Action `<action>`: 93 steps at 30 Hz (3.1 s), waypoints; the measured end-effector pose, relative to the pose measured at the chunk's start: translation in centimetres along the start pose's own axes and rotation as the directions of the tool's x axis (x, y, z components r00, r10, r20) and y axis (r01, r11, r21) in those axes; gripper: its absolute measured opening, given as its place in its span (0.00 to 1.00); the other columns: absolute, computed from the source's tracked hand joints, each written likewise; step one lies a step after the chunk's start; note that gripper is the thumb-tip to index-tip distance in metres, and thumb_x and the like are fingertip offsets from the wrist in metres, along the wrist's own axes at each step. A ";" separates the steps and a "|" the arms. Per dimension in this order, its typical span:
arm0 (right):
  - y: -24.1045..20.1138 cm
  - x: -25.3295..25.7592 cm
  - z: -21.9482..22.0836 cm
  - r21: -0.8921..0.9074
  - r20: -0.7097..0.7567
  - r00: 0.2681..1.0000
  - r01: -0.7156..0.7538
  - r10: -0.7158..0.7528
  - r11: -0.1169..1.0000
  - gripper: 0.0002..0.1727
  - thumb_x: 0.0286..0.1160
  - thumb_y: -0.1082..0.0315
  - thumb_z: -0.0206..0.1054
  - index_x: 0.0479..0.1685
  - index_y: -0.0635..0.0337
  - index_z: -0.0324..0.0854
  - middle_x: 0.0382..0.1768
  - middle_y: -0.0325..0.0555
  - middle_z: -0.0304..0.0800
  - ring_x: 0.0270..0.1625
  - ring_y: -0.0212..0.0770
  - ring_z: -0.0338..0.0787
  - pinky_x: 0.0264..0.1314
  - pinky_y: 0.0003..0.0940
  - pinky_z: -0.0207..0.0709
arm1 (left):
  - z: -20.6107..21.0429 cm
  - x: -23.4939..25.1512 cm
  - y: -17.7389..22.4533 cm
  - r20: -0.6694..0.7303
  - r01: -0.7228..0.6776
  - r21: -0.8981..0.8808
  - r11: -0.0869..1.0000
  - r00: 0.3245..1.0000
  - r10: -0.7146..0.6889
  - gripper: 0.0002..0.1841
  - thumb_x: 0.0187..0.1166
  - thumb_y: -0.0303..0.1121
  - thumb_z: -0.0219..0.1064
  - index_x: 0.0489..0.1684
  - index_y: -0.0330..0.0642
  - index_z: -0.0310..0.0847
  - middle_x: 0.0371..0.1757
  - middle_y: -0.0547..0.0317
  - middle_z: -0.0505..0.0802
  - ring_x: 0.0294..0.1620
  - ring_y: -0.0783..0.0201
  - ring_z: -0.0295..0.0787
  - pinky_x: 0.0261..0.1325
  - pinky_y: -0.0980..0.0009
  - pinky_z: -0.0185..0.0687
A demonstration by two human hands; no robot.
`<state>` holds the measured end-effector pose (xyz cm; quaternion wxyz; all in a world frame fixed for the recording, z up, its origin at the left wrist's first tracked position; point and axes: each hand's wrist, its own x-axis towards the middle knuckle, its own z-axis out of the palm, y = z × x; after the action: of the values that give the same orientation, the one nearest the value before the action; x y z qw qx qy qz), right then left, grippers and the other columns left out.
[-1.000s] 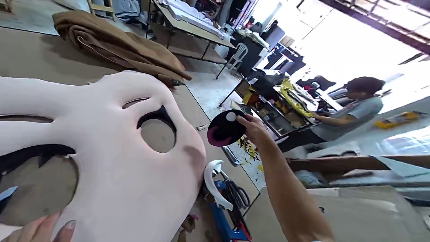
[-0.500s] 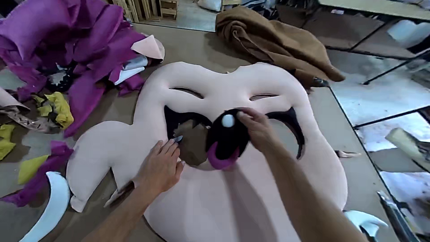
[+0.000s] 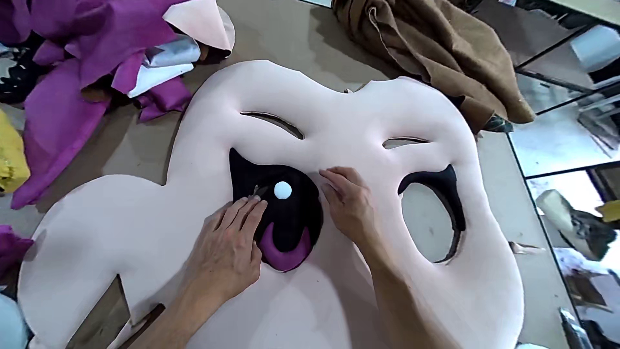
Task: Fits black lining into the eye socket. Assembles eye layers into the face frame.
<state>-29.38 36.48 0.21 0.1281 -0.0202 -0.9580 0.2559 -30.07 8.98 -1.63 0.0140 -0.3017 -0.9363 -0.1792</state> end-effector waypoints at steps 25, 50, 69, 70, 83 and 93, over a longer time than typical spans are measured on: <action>2.5 -6.7 -1.1 0.071 -0.036 0.996 -0.075 0.077 0.995 0.20 0.80 0.53 0.62 0.63 0.45 0.91 0.70 0.33 0.88 0.83 0.44 0.75 0.83 0.53 0.69 | -0.2 3.4 -3.9 0.234 -0.308 0.056 0.950 0.929 0.287 0.58 0.60 0.84 0.53 0.87 0.49 0.70 0.86 0.60 0.77 0.88 0.61 0.68 0.87 0.41 0.54; -1.9 -10.8 1.4 -0.245 0.154 0.985 0.120 -0.083 0.962 0.28 0.82 0.56 0.47 0.72 0.49 0.87 0.83 0.30 0.76 0.93 0.44 0.61 0.94 0.62 0.45 | -0.7 4.3 -4.0 0.198 -0.343 0.062 0.937 0.925 0.325 0.51 0.60 0.79 0.58 0.82 0.53 0.78 0.80 0.60 0.84 0.83 0.61 0.76 0.82 0.43 0.61; 0.3 -14.9 -1.2 -0.074 0.125 0.986 0.122 -0.112 0.990 0.25 0.85 0.55 0.50 0.74 0.44 0.84 0.79 0.34 0.82 0.88 0.44 0.70 0.90 0.51 0.63 | -1.5 -4.6 -2.0 0.053 -0.086 -0.098 0.991 0.994 0.092 0.29 0.84 0.55 0.53 0.73 0.50 0.85 0.74 0.64 0.89 0.82 0.61 0.77 0.86 0.49 0.65; 0.7 -14.5 -1.4 -0.079 0.124 0.983 0.146 -0.135 0.986 0.25 0.86 0.54 0.49 0.74 0.44 0.84 0.78 0.34 0.83 0.87 0.43 0.71 0.88 0.50 0.65 | -1.7 -4.6 -0.6 0.045 -0.001 -0.162 0.987 0.999 0.008 0.29 0.82 0.52 0.55 0.74 0.46 0.83 0.73 0.60 0.90 0.78 0.62 0.81 0.80 0.55 0.72; 0.7 -7.8 1.3 0.145 -0.178 0.982 0.088 -0.061 0.985 0.17 0.78 0.64 0.56 0.43 0.54 0.94 0.51 0.42 0.97 0.57 0.37 0.92 0.58 0.33 0.85 | -1.8 1.4 -5.7 0.148 -0.393 0.068 0.917 0.913 0.380 0.23 0.86 0.44 0.48 0.62 0.53 0.91 0.72 0.68 0.90 0.86 0.56 0.71 0.84 0.49 0.64; 3.4 -6.7 -0.8 0.417 -0.160 0.970 -0.100 0.181 0.904 0.14 0.81 0.64 0.60 0.47 0.54 0.93 0.49 0.36 0.95 0.44 0.27 0.92 0.40 0.21 0.87 | -0.9 5.9 -5.6 0.188 -0.530 0.059 0.846 0.838 0.512 0.43 0.74 0.71 0.56 0.78 0.46 0.79 0.82 0.55 0.82 0.84 0.56 0.75 0.87 0.45 0.62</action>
<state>-22.85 39.12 -2.40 0.2037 -0.0874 -0.8628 0.4543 -38.14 7.71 -1.85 0.0013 -0.5579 -0.8248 -0.0919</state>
